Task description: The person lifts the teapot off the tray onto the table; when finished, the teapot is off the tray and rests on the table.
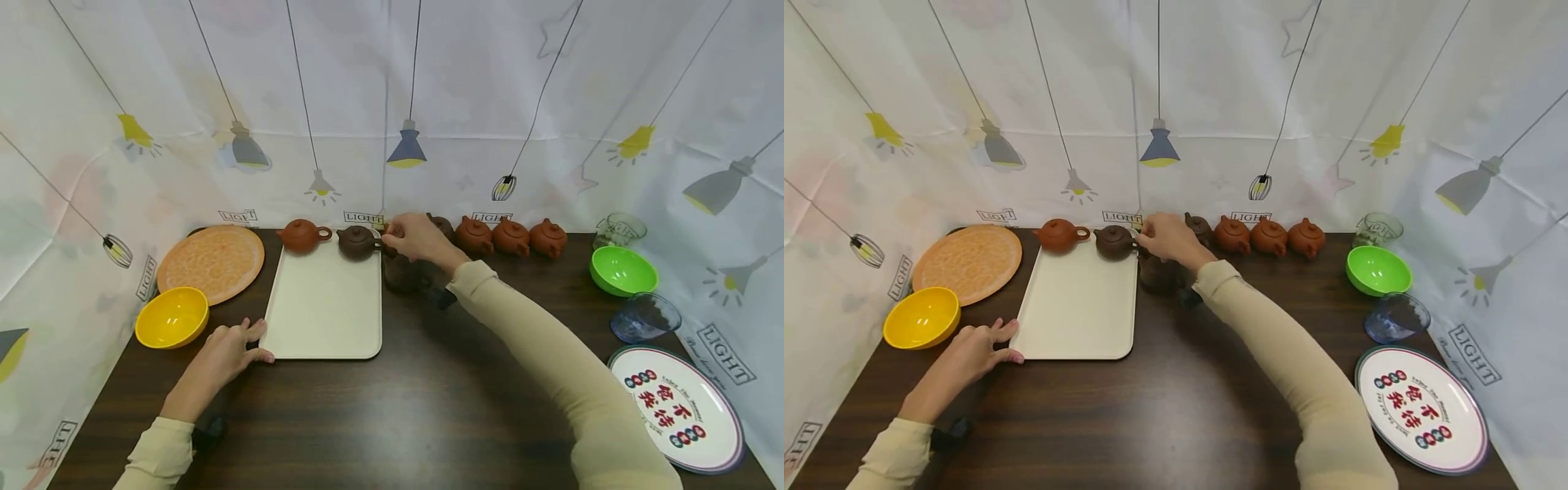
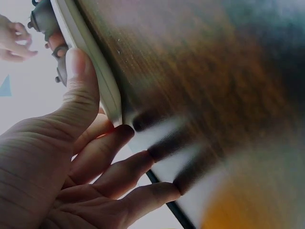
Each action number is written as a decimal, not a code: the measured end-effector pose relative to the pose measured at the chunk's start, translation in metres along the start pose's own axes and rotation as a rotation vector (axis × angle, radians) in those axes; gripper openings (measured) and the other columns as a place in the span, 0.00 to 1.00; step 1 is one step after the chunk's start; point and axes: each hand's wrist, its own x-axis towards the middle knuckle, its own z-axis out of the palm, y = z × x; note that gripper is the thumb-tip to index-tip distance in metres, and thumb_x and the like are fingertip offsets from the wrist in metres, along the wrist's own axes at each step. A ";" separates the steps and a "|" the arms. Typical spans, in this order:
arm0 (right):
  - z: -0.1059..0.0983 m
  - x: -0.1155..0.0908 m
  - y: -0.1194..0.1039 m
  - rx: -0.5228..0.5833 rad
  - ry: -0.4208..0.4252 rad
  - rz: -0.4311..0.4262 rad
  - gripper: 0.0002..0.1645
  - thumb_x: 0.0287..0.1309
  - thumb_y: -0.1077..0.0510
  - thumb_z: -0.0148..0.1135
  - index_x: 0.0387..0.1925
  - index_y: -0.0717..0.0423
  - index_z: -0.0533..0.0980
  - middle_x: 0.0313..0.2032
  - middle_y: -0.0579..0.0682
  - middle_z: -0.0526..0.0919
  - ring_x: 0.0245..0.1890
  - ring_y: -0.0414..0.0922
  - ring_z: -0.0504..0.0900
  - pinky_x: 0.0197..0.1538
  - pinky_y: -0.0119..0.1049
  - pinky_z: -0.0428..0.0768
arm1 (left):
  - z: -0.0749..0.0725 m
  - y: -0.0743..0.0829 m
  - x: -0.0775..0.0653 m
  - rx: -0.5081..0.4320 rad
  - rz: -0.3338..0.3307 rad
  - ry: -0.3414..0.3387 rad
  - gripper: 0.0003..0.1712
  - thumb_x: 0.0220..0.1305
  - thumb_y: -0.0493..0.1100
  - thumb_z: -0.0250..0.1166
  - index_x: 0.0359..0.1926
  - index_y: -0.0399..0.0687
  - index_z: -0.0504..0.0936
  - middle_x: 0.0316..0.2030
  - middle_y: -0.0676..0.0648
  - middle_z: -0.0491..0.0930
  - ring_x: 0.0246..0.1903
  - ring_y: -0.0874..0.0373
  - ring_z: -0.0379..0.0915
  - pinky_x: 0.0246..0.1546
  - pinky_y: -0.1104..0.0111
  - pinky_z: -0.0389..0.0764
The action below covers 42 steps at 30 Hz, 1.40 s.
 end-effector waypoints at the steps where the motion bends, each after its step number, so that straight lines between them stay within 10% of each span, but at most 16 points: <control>1: 0.002 0.008 -0.003 -0.036 -0.048 0.009 0.17 0.80 0.51 0.61 0.48 0.59 0.86 0.32 0.52 0.86 0.18 0.43 0.81 0.28 0.35 0.81 | 0.001 0.000 0.000 -0.004 -0.002 -0.007 0.34 0.52 0.43 0.81 0.60 0.34 0.87 0.54 0.16 0.80 0.50 0.24 0.86 0.39 0.48 0.91; 10: 0.027 0.048 -0.008 -0.254 -0.224 0.117 0.24 0.78 0.58 0.63 0.20 0.54 0.77 0.13 0.45 0.70 0.14 0.40 0.68 0.23 0.32 0.68 | 0.009 0.007 -0.003 -0.020 -0.016 -0.032 0.39 0.54 0.47 0.80 0.64 0.31 0.83 0.55 0.19 0.82 0.52 0.23 0.85 0.48 0.43 0.89; 19: 0.027 0.043 -0.003 -0.272 -0.149 0.006 0.33 0.76 0.63 0.61 0.12 0.47 0.63 0.12 0.42 0.55 0.15 0.37 0.54 0.23 0.31 0.58 | 0.010 0.008 0.001 -0.019 0.008 -0.006 0.39 0.52 0.47 0.81 0.62 0.29 0.84 0.53 0.17 0.81 0.50 0.23 0.85 0.46 0.44 0.90; 27: -0.019 -0.002 -0.001 -0.231 -0.023 -0.107 0.25 0.77 0.60 0.61 0.20 0.60 0.85 0.16 0.51 0.76 0.15 0.38 0.59 0.24 0.31 0.60 | 0.007 0.005 0.000 -0.033 0.007 0.001 0.33 0.53 0.41 0.80 0.60 0.33 0.87 0.54 0.18 0.81 0.52 0.26 0.86 0.40 0.48 0.91; 36: -0.068 -0.074 0.049 -0.221 0.033 -0.037 0.17 0.78 0.59 0.61 0.43 0.68 0.90 0.12 0.52 0.74 0.09 0.37 0.53 0.19 0.30 0.55 | 0.000 0.002 0.000 -0.010 0.008 0.021 0.34 0.51 0.41 0.80 0.60 0.33 0.86 0.54 0.16 0.81 0.48 0.25 0.86 0.40 0.45 0.90; 42: -0.052 -0.099 0.076 -0.193 -0.008 -0.002 0.15 0.75 0.64 0.61 0.52 0.71 0.87 0.46 0.70 0.91 0.08 0.36 0.53 0.18 0.29 0.56 | 0.001 0.000 -0.001 -0.017 0.004 0.026 0.34 0.51 0.40 0.80 0.60 0.32 0.86 0.54 0.16 0.79 0.49 0.23 0.85 0.37 0.47 0.90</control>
